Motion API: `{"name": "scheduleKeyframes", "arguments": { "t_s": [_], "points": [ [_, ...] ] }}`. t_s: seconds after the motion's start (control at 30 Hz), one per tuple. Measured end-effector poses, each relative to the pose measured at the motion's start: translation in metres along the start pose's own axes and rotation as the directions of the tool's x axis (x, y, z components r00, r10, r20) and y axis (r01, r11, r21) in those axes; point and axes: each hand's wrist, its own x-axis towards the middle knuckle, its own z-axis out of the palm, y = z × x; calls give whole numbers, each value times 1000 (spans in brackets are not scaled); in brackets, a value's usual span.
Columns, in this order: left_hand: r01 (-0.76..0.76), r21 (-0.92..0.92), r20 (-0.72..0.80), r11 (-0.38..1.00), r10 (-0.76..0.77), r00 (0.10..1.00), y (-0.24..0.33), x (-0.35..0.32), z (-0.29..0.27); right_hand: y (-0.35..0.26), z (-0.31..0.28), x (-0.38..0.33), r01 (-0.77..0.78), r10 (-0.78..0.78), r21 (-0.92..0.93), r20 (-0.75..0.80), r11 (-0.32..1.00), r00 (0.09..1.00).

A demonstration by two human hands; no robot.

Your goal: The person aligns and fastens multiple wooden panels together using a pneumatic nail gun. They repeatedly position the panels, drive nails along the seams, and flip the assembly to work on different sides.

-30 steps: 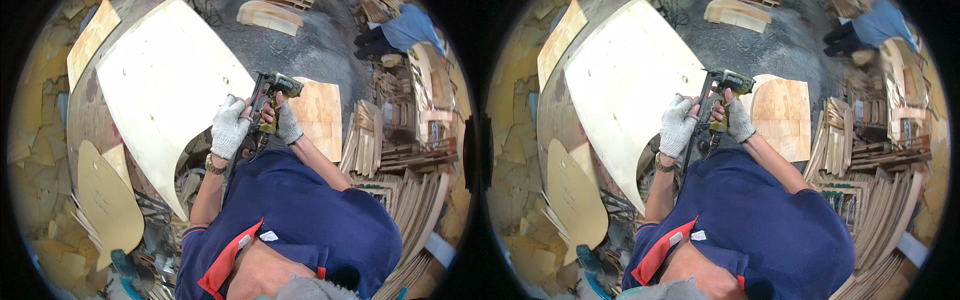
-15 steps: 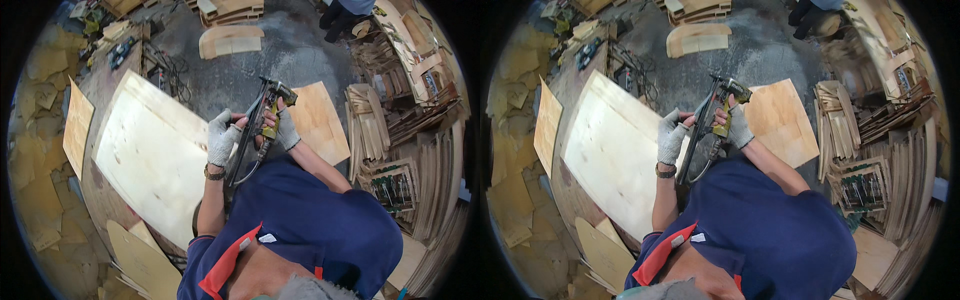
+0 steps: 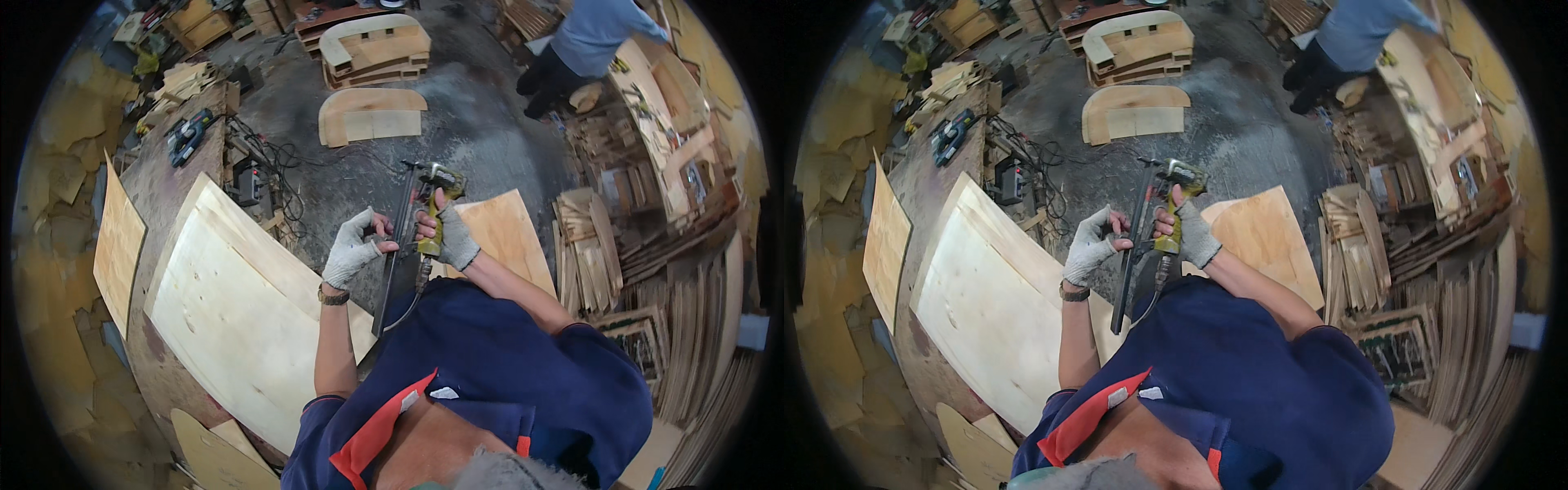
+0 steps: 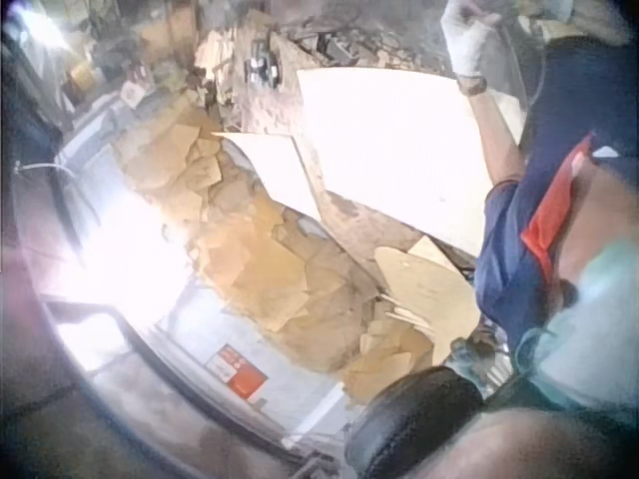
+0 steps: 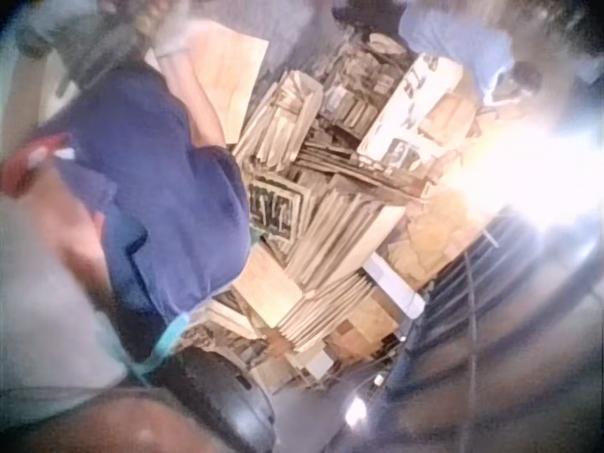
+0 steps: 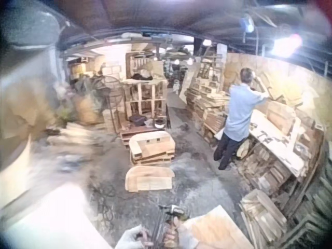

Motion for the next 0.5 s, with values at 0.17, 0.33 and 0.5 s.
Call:
{"name": "scheduleKeyframes", "arguments": {
  "t_s": [0.17,0.33,0.5],
  "points": [
    [-312,-175,-463,934,202,863,-16,34,-29,11,38,78,-357,375,-162,93,920,922],
    [-262,-49,-601,964,181,778,-10,32,-104,38,77,154,-608,611,-197,-54,769,790],
    [-214,-155,-860,964,-24,510,-29,11,-163,72,116,225,-699,650,-437,-286,566,704]
  ]
}}
